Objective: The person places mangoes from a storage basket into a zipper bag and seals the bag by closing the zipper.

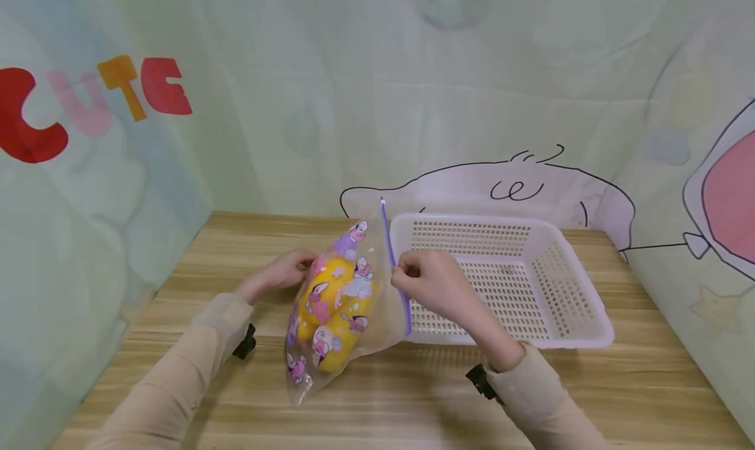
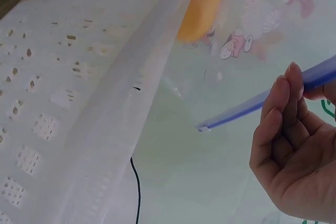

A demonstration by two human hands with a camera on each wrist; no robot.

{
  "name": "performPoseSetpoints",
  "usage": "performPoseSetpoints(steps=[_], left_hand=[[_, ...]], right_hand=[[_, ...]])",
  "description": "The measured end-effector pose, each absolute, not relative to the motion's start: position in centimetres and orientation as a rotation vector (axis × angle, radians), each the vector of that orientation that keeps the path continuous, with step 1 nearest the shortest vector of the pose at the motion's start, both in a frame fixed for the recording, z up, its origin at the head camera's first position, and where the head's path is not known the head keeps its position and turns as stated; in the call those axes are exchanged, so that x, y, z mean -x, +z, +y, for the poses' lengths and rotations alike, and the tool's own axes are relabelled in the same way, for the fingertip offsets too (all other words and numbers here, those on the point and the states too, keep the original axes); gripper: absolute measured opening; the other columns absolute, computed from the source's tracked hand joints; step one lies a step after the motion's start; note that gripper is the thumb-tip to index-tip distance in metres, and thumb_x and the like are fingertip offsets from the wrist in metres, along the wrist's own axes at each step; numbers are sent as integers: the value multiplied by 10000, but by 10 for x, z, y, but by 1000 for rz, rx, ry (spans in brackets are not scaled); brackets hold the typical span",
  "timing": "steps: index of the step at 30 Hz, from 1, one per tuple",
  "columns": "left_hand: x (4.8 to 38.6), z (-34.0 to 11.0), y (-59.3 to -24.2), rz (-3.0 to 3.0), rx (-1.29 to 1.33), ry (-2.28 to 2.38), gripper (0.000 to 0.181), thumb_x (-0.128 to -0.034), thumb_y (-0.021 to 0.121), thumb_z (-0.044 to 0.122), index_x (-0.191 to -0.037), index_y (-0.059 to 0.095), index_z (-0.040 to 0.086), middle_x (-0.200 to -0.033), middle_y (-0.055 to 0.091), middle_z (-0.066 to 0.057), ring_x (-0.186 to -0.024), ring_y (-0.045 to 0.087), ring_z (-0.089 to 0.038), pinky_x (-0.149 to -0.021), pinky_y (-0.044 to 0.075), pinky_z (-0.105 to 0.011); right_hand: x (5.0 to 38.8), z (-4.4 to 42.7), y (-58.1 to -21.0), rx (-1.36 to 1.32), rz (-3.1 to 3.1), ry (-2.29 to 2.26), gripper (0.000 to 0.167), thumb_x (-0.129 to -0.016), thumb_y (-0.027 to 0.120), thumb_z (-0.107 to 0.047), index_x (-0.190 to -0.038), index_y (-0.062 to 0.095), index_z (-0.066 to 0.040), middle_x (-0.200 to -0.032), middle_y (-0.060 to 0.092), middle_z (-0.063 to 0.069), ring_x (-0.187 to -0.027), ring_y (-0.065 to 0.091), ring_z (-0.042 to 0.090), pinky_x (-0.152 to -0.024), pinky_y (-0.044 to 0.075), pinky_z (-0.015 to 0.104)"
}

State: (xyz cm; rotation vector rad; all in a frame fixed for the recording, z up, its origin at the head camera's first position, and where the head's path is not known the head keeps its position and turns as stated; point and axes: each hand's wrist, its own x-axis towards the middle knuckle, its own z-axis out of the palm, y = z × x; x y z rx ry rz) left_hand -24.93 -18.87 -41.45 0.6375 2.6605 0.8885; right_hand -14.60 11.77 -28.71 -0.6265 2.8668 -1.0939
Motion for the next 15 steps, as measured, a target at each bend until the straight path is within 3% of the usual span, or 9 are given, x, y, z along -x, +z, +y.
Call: performPoseSetpoints(steps=[7, 15], left_hand=[[247, -200, -417, 2691, -646, 888, 116, -875, 570, 10, -966, 642, 21, -996, 651, -168, -945, 592, -279, -891, 504, -485], [238, -213, -419, 2716, -726, 922, 5, -814, 606, 1, -816, 602, -1, -879, 651, -138, -865, 588, -239, -836, 503, -435]], right_hand=[[150, 117, -282, 661, 2880, -1029, 195, -810, 566, -141, -616, 547, -146, -546, 471, -59, -516, 398, 77, -483, 324, 208], [157, 118, -274, 733, 2893, -923, 95, -781, 555, -129, -699, 601, -143, -589, 521, -55, -535, 419, 71, -493, 341, 205]])
